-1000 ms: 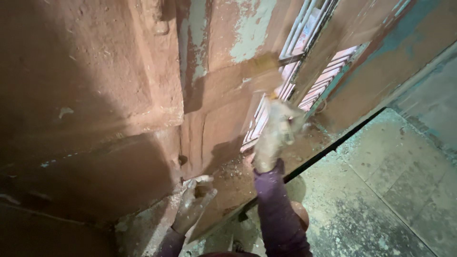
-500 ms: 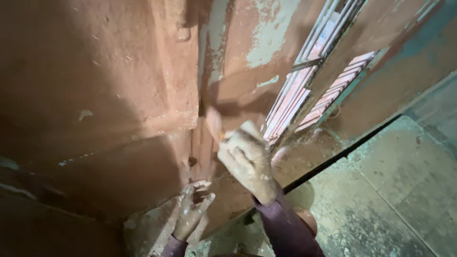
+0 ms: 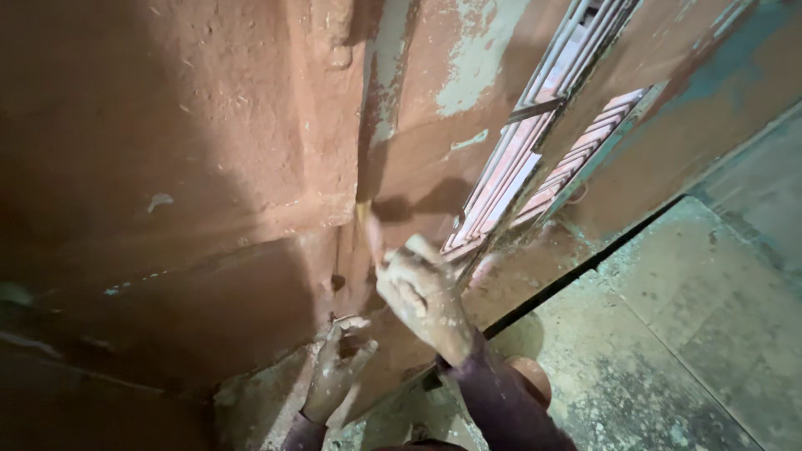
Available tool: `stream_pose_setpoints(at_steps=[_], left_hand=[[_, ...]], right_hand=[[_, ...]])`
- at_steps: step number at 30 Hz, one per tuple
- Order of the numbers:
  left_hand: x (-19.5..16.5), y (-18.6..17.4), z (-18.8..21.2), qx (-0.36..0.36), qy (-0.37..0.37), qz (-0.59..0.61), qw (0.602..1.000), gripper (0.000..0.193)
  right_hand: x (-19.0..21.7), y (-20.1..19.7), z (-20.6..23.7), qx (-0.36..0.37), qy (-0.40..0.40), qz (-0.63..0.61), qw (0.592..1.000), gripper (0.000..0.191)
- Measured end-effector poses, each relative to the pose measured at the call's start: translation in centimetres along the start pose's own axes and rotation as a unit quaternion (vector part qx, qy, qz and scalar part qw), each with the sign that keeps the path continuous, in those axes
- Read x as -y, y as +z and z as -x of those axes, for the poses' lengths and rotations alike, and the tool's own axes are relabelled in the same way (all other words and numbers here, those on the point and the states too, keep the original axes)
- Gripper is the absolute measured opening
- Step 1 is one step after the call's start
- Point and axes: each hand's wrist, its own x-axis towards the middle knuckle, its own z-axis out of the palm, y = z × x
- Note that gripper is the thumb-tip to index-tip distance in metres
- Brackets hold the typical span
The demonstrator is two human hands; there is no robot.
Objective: The person uses a brush to spread a clay-like paste over a wooden door panel and frame, dipping the brush into a bowl on the floor. They brush the paste across the recessed panels and around the window opening, then smooth and press the coating with their bare hand.
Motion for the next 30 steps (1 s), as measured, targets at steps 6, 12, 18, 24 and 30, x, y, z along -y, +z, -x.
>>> stream_pose_setpoints(at_steps=[6, 12, 18, 24, 30], left_hand=[[4.5, -0.1, -0.4, 0.049, 0.082, 0.038, 0.995, 0.036], [6.9, 4.9, 1.2, 0.196, 0.017, 0.142, 0.97, 0.023], [-0.7, 9.4, 3.7, 0.211, -0.284, 0.207, 0.912, 0.032], [-4.7, 12.9, 3.3, 0.288, -0.28, 0.206, 0.893, 0.044], [2.8, 20.1, 1.8, 0.182, -0.295, 0.161, 0.924, 0.035]], right_hand=[[-4.7, -4.7, 7.2, 0.015, -0.092, 0.36, 0.928, 0.012], [-11.0, -7.6, 18.2, -0.184, 0.058, -0.168, 0.967, 0.021], [-11.6, -6.4, 24.3, -0.34, 0.113, 0.172, 0.918, 0.021], [-6.9, -8.7, 23.5, -0.209, 0.078, 0.432, 0.874, 0.017], [-4.4, -16.6, 27.3, -0.234, 0.235, 0.414, 0.848, 0.04]])
